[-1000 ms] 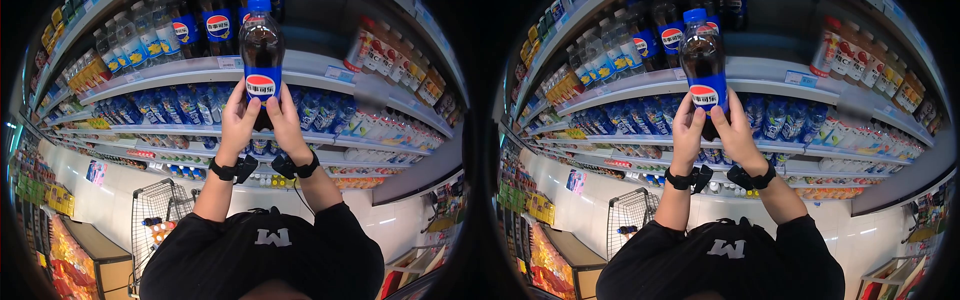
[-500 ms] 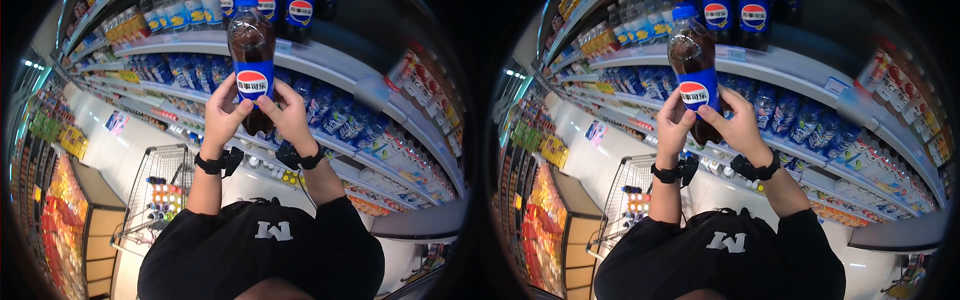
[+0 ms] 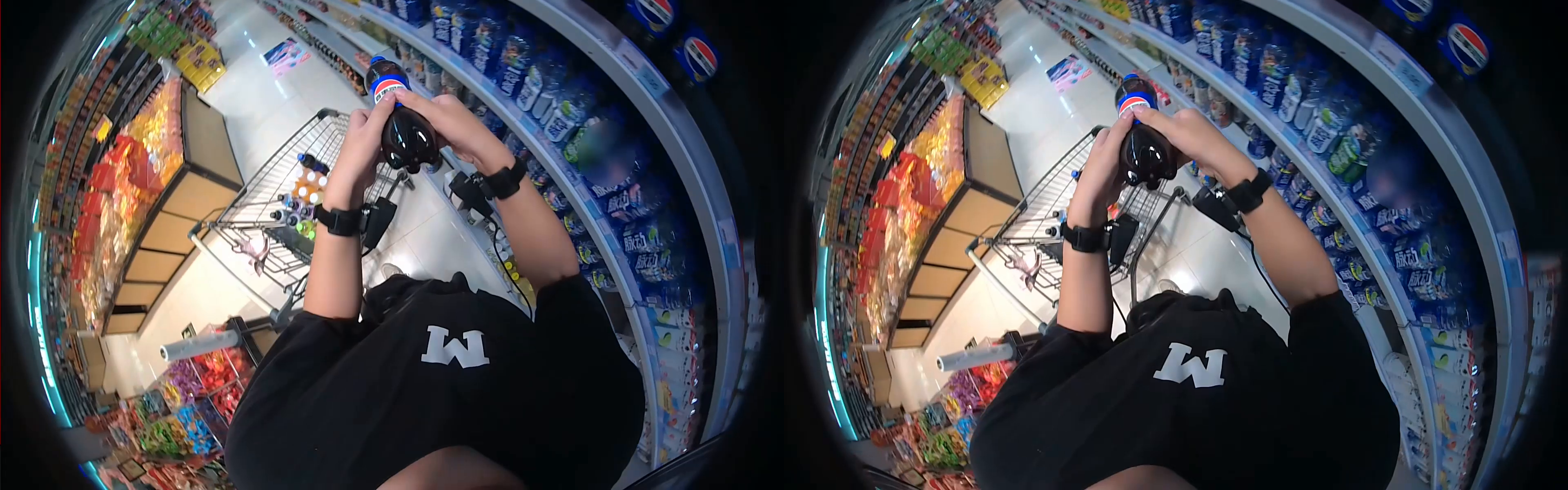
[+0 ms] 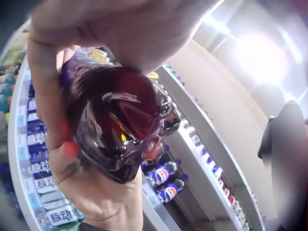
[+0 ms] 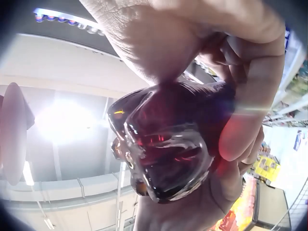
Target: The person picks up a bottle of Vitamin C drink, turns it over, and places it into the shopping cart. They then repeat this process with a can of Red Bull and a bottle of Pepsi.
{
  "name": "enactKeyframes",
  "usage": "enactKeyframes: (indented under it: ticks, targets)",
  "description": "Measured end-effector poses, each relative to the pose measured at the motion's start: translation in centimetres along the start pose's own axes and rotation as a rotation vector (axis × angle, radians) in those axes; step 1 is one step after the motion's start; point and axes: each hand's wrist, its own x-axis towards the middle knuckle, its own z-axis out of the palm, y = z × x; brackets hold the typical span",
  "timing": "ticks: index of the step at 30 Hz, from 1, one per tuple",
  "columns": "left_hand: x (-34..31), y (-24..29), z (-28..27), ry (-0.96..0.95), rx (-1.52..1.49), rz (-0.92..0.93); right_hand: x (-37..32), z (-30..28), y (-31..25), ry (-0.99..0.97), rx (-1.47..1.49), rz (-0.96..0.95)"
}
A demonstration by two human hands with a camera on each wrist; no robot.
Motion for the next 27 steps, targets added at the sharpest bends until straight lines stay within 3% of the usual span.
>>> enactKeyframes:
  ticks: [4, 7, 8, 13, 15, 16, 22, 27]
  targets:
    - [0.6, -2.3, -5.6, 0.046, -0.198, -0.163, 5.5, 3.8, 2.1, -0.115, 0.017, 0.122]
    - [1.9, -2.8, -10.1, 0.069, -0.109, -0.187, 10.8, 5.6, 5.5, -0.206, -0.015, 0.132]
    - [2.0, -2.4, -11.0, 0.188, -0.037, -0.219, 11.6, 6.6, 6.0, -0.195, -0.026, 0.113]
    - [4.0, -5.3, -18.4, 0.026, -0.048, 0.043, 15.2, 9.6, 7.7, -0.279, 0.01, 0.022]
    - [4.8, -5.1, -19.7, -0.009, 0.006, 0.153, 18.0, 10.2, 10.2, -0.277, -0.026, -0.168]
    - [5.1, -5.5, -20.5, 0.008, 0.124, 0.196, 18.6, 10.6, 10.5, -0.266, -0.056, -0.174]
    - [6.7, -7.9, -23.2, 0.065, 0.06, 0.281, 22.0, 11.8, 12.4, -0.317, 0.007, -0.221]
    - [8.9, -9.8, -25.0, 0.089, 0.08, 0.274, 26.4, 11.7, 14.6, -0.385, 0.011, -0.141]
